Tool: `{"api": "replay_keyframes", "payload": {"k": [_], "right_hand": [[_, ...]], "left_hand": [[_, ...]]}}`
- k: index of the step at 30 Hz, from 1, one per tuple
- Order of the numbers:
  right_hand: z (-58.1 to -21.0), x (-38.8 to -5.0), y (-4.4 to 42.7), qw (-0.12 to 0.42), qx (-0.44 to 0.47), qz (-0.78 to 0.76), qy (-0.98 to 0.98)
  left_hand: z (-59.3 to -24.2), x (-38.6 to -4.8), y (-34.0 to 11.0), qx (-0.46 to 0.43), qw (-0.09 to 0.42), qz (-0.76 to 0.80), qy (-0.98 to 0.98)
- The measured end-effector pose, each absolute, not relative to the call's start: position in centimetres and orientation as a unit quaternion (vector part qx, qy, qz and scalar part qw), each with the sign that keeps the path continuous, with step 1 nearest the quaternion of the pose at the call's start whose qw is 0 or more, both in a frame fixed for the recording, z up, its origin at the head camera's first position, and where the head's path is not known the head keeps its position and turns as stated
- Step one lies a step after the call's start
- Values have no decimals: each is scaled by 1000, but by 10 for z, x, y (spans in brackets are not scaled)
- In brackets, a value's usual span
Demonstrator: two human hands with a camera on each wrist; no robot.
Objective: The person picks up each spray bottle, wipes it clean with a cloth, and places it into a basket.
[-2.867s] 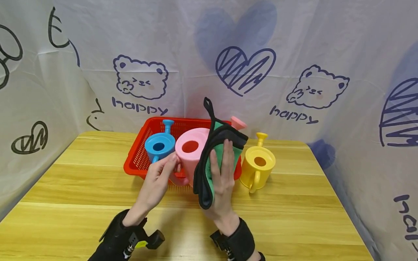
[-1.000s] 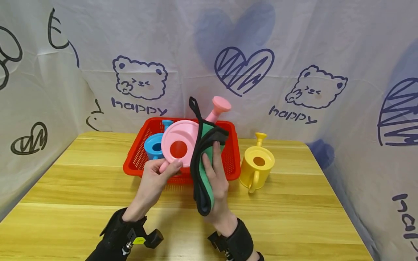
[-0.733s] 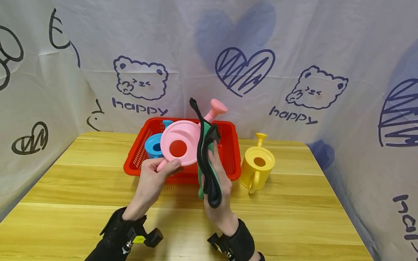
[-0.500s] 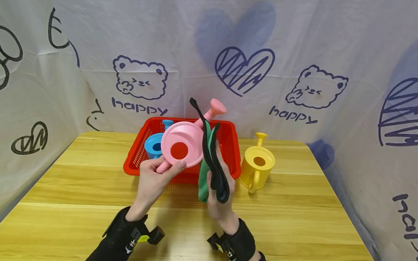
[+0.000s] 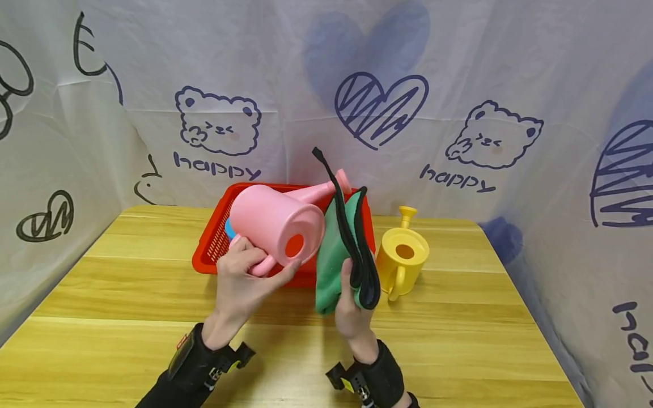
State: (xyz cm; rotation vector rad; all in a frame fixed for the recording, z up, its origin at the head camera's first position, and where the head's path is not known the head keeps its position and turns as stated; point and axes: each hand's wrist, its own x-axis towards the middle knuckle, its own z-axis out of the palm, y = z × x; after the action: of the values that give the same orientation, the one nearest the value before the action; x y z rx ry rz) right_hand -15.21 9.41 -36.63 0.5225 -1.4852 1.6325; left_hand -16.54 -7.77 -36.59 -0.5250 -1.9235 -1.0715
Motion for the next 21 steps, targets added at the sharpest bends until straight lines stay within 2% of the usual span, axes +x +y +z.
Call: {"api": "replay_keyframes", "payload": {"k": [15, 21], "right_hand": [[-366, -157, 98, 432, 184, 656, -591], [-365, -154, 100, 434, 178, 659, -588]], "left_hand": [[-367, -170, -83, -277, 467, -225, -809], [-362, -171, -91, -283, 464, -171, -822]]}}
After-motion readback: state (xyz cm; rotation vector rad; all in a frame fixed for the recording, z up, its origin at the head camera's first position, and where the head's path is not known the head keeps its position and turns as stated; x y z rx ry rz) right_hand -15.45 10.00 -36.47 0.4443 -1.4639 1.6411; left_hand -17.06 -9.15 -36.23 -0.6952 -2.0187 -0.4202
